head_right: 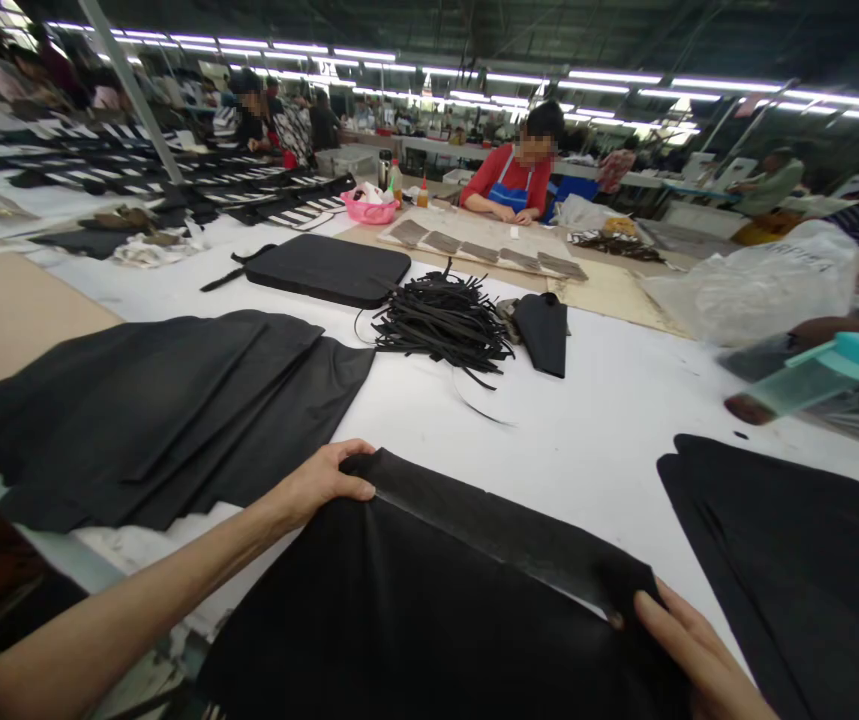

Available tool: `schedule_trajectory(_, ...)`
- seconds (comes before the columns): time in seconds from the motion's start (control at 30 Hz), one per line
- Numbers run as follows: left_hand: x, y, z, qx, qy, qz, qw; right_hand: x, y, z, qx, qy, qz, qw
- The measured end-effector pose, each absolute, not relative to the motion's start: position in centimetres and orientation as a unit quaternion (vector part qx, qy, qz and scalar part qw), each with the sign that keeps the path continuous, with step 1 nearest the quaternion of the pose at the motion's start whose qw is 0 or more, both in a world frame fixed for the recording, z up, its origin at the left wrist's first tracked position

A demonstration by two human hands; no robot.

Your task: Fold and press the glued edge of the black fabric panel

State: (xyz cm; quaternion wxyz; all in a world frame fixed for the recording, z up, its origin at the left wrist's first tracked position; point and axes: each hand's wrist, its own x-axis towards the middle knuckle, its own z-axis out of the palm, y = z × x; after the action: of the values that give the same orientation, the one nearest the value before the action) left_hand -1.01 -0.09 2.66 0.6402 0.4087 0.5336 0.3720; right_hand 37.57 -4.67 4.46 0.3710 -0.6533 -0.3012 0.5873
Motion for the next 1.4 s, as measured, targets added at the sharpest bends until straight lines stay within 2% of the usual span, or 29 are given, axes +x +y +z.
schedule_trajectory(0.23, -1.6, 2.0, 0.9, 0.457, 0.573, 0.352, 0.582, 34.2, -1.9, 3.4, -0.619, -0.301, 0.63, 0.359)
schedule_trajectory(0.47, -2.3, 0.9, 2.3, 0.595, 0.642, 0.36, 0.322, 33.8, -2.1, 3.8, -0.599, -0.322, 0.645, 0.348)
schedule_trajectory(0.6, -1.4, -2.0, 3.2, 0.755, 0.605, 0.185, 0.169, 33.9, -2.0, 3.8, -0.595, -0.371, 0.639, 0.317)
schedule_trajectory(0.7, -0.8, -4.0, 2.7, 0.813, 0.566, 0.067, 0.118, 34.3, -2.0, 3.5, -0.593, -0.388, 0.636, 0.307)
schedule_trajectory(0.93, -0.4, -4.9, 0.1, 0.825, 0.564, -0.022, 0.032, 36.1, -1.8, 2.2, -0.566, -0.391, 0.662, 0.297)
schedule_trajectory(1.03, -0.4, -4.8, -0.2, 0.822, 0.569, -0.027, 0.014, 36.8, -1.6, 1.8, -0.618, -0.476, 0.56, 0.28)
schedule_trajectory(1.17, -0.7, -4.6, -0.8, 0.828, 0.56, -0.021, -0.019, 37.6, -1.8, 1.7, -0.745, -0.58, 0.235, 0.232)
schedule_trajectory(1.23, -0.9, -4.5, -1.2, 0.831, 0.556, -0.012, -0.037, 37.7, -2.4, 1.8, -0.776, -0.577, 0.119, 0.224)
schedule_trajectory(1.3, -1.1, -4.5, -1.5, 0.832, 0.552, -0.002, -0.05, 37.4, -3.1, 1.7, -0.78, -0.582, 0.078, 0.214)
schedule_trajectory(1.4, -1.2, -4.6, -1.6, 0.836, 0.546, 0.009, -0.054, 36.5, -4.0, 1.2, -0.77, -0.593, 0.131, 0.195)
